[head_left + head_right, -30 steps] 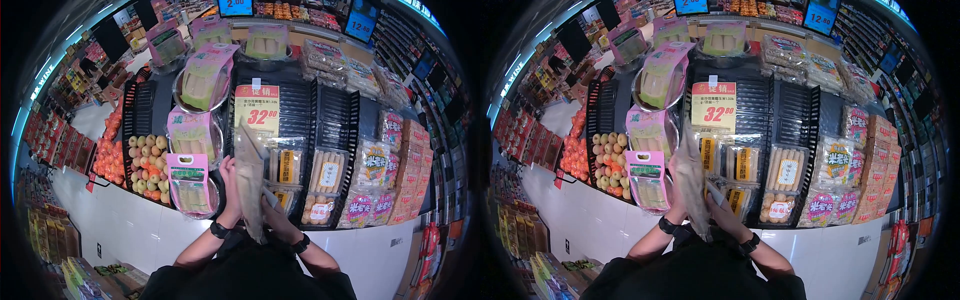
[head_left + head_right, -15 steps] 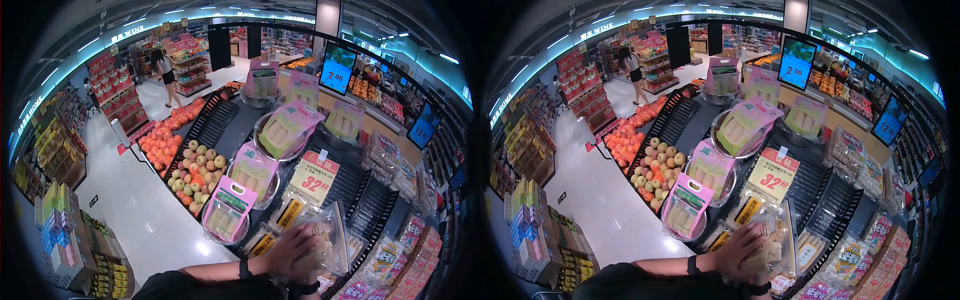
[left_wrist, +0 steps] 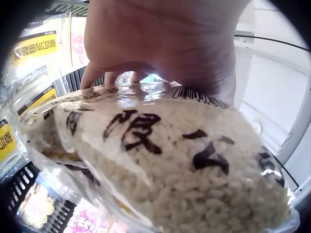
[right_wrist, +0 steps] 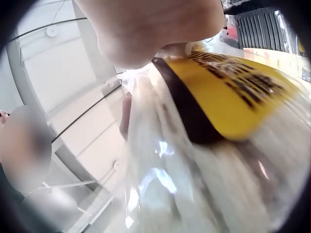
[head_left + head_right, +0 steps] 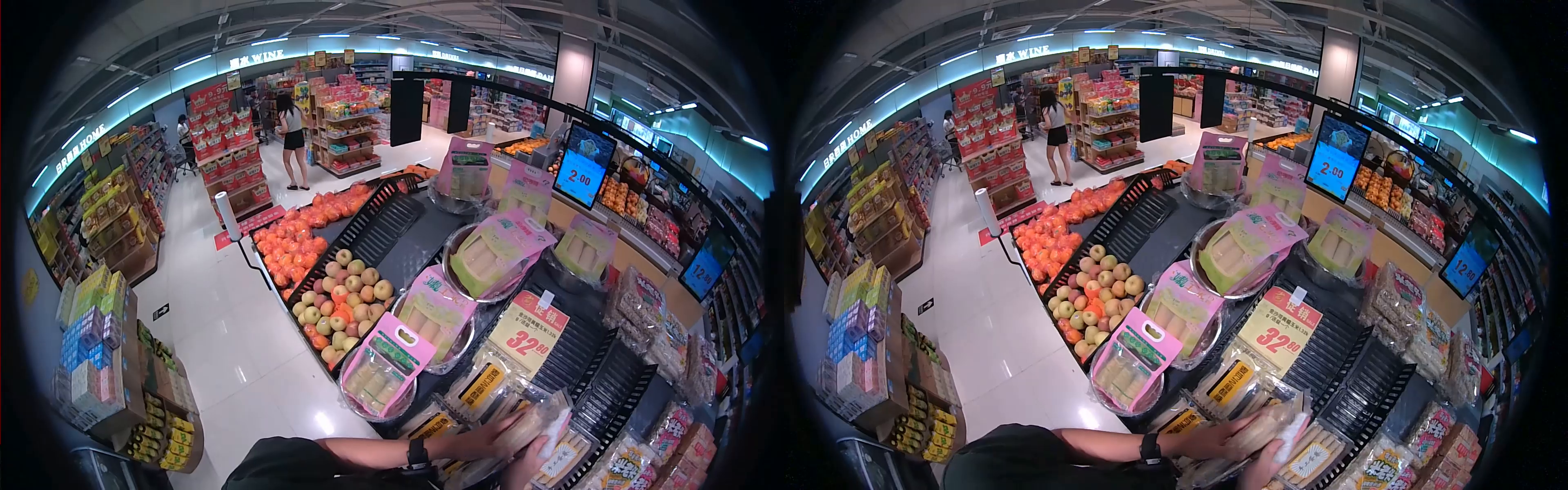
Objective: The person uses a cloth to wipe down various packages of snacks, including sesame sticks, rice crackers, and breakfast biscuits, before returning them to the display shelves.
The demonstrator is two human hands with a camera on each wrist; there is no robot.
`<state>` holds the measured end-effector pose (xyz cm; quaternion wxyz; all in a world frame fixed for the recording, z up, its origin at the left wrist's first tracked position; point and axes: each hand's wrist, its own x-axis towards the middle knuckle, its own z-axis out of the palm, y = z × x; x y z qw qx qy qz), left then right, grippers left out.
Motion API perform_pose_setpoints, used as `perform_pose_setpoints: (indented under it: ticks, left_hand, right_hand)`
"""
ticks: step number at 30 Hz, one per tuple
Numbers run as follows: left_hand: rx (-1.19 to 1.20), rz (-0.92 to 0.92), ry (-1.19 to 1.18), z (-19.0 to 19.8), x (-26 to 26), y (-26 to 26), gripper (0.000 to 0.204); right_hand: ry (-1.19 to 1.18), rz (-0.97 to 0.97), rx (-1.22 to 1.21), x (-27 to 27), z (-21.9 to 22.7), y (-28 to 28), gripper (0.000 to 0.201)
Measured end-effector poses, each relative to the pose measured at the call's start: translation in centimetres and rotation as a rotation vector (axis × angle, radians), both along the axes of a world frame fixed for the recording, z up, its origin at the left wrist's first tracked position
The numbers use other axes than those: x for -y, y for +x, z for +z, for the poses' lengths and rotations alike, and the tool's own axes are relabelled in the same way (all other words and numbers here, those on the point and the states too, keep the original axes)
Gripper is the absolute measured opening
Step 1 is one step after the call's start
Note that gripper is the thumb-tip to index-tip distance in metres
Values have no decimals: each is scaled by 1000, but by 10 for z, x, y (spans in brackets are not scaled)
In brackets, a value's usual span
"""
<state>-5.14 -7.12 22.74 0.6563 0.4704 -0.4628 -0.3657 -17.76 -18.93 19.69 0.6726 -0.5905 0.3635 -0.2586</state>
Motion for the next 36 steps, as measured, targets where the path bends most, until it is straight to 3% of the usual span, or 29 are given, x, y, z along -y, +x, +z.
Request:
perform_pose_setpoints:
  ticks: [2, 3, 5, 6, 8, 9, 10, 11, 12, 13, 15, 17, 18, 19, 20, 22, 23, 24, 25, 26, 28, 29, 30, 34, 35, 36]
  left_hand:
    - [286, -44, 42, 2, -9, -5, 113]
    - [265, -31, 34, -16, -8, -6, 109]
    - [198, -9, 59, -18, -15, 0, 108]
    - [127, 11, 87, -18, -18, 4, 106]
    - [97, 75, 62, -21, -22, 13, 102]
    - [-41, 135, 98, -17, -26, 19, 100]
    - [-176, 192, 134, -15, -30, 25, 98]
    - [-291, 292, 112, -37, -23, 31, 91]
    - [-287, 295, 112, -41, -26, 40, 91]
    - [-482, 263, 176, -46, -29, 46, 84]
    - [-736, 209, 272, -37, -39, 47, 66]
    - [-681, 278, 272, 11, -45, 30, 56]
    - [-620, 358, 262, 23, -44, 25, 48]
    - [55, 556, 126, -87, -24, 31, 52]
    - [56, 516, 133, -72, -24, 32, 52]
    - [-262, 213, 373, -17, -27, 45, 64]
    - [145, 334, 477, -20, -28, 44, 74]
    - [58, 332, 364, 9, -32, 32, 76]
    - [-120, 287, 315, -10, -27, 29, 76]
    - [-297, 252, 267, -36, -21, 28, 75]
    - [-544, 303, 365, -58, -14, 24, 65]
    - [-767, 259, 296, -69, -7, 23, 65]
    - [-988, 215, 226, -76, -2, 22, 66]
    - [-1091, 223, 66, -45, 4, 34, 72]
    - [-970, 230, 108, -44, 3, 36, 69]
    - [-860, 240, 144, -45, 5, 36, 65]
  right_hand:
    - [66, -109, 36, -18, 77, 8, 68]
    - [61, -106, 41, -17, 65, 7, 68]
    - [-194, -14, -82, -17, 26, 1, 62]
    - [-48, 209, 49, -21, 32, -1, 54]
    - [-884, 206, 244, -31, 39, 11, 48]
    - [-651, 341, 146, -25, 33, 4, 44]
    - [-655, 344, 155, -17, 17, 0, 44]
    - [-686, 417, 71, -9, -2, -4, 43]
    - [-716, 490, -16, -11, 1, -2, 42]
    - [-376, 432, -30, -16, 7, 2, 42]
    - [-263, 365, -5, -15, -3, 2, 42]
    - [10, 226, 96, 1, -49, 2, 40]
    - [18, 194, 95, -3, -44, 0, 40]
    - [324, 118, 107, -11, -25, 5, 39]
    - [626, 37, 128, -15, -15, 2, 38]
    - [684, 16, 250, -2, -42, 4, 39]
    - [721, -16, 237, 1, -36, 7, 41]
    - [756, -44, 220, 4, -33, 5, 43]
    - [566, 75, 365, 3, -30, 1, 63]
    - [553, 55, 371, 2, -27, 1, 63]
    - [523, 174, 402, -8, -2, 7, 57]
    - [518, 167, 400, -15, 4, 8, 57]
    - [276, 205, 367, -24, 8, 8, 55]
    - [-680, 356, 189, -54, 31, 5, 49]
    - [-522, 396, 172, -50, 52, 4, 40]
    - [-524, 414, 156, -41, 47, 6, 40]
